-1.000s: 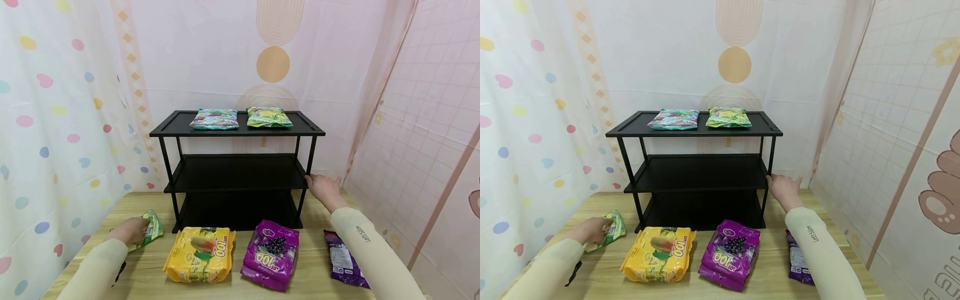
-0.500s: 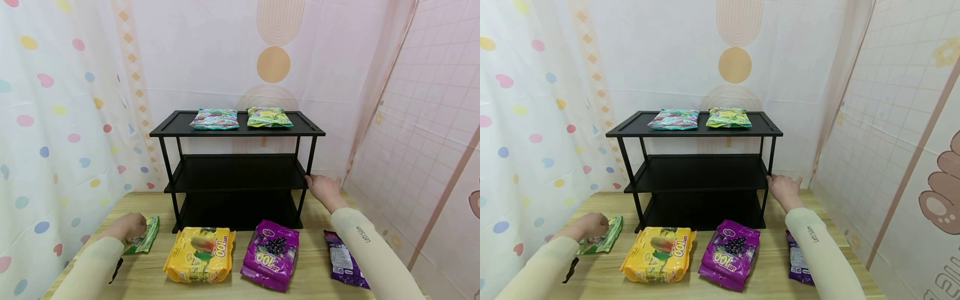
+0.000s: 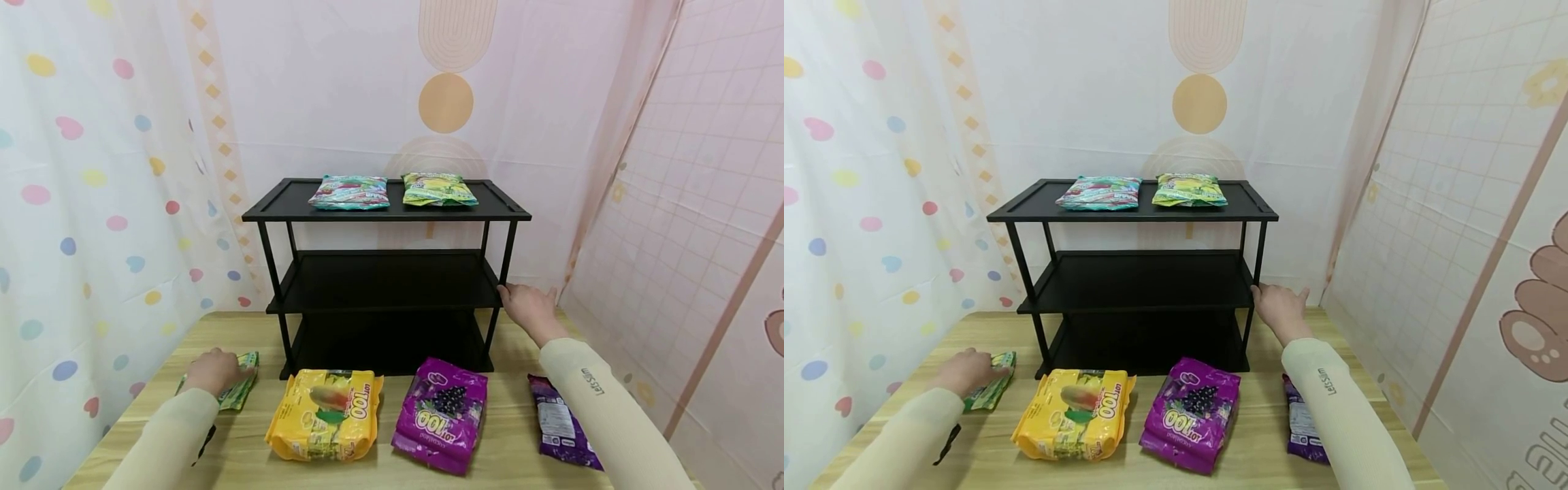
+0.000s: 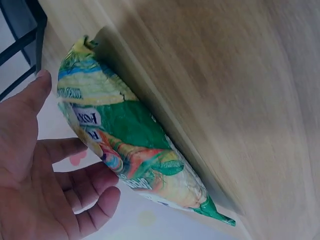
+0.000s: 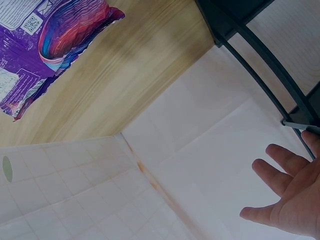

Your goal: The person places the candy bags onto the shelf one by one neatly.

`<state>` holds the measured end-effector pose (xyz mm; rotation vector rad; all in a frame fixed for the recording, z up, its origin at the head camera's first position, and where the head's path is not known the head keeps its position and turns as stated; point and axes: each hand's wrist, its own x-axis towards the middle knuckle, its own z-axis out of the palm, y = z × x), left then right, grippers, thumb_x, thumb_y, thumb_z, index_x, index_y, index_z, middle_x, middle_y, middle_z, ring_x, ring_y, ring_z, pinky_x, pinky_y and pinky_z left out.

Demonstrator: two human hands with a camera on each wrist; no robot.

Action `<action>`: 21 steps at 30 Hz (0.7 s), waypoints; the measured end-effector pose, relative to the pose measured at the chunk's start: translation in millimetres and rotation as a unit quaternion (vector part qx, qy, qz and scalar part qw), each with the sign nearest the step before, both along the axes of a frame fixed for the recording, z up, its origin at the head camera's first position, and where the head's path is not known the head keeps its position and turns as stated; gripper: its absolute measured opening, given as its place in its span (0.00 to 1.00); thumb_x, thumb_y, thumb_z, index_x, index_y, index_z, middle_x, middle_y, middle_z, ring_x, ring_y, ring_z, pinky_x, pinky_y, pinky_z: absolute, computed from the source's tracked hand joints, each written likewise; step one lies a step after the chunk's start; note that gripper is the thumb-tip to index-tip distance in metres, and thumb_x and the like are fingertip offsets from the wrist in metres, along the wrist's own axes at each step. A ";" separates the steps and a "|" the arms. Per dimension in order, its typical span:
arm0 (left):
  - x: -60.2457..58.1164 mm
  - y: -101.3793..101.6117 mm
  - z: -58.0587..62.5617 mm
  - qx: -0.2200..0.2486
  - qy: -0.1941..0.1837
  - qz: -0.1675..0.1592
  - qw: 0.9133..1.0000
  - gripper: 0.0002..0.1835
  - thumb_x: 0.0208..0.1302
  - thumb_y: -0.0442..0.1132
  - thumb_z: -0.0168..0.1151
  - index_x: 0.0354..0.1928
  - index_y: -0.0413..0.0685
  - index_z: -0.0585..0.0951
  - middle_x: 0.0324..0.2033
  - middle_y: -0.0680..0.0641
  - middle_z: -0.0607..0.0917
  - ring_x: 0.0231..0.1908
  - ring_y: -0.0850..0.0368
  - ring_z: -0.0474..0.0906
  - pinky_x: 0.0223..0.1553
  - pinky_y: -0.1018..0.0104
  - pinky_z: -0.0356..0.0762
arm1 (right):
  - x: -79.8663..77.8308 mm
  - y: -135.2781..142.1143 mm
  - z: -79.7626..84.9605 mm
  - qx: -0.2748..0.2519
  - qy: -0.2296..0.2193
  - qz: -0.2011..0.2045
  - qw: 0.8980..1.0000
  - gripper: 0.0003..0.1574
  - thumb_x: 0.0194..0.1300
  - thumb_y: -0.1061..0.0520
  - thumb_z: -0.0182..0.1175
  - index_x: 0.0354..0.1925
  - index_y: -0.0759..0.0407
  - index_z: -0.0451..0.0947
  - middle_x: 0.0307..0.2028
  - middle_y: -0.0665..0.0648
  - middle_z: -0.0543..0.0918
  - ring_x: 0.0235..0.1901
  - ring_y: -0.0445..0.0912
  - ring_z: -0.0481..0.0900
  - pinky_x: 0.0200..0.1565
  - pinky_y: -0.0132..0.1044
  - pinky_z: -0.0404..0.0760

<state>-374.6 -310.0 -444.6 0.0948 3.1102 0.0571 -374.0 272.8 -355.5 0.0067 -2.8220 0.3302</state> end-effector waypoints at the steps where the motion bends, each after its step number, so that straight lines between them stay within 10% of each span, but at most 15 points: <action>1: 0.2 1.0 -0.9 -0.005 -0.003 0.001 1.000 0.38 0.66 0.65 0.58 0.40 0.28 0.83 0.39 0.26 0.76 0.39 0.32 0.76 0.41 0.35 0.77 | 0.1 0.0 0.2 0.000 0.000 0.000 1.000 0.33 0.81 0.44 0.35 0.67 0.62 0.72 0.62 0.68 0.74 0.63 0.71 0.67 0.61 0.78 0.37; 21: -4.6 -5.4 -7.6 0.003 -0.022 -0.079 0.997 0.29 0.61 0.45 0.70 0.58 0.31 0.77 0.54 0.23 0.73 0.56 0.20 0.66 0.50 0.30 0.70 | 1.3 0.8 0.6 0.009 -0.001 -0.005 1.000 0.34 0.81 0.44 0.35 0.66 0.63 0.72 0.62 0.69 0.75 0.63 0.71 0.68 0.61 0.78 0.40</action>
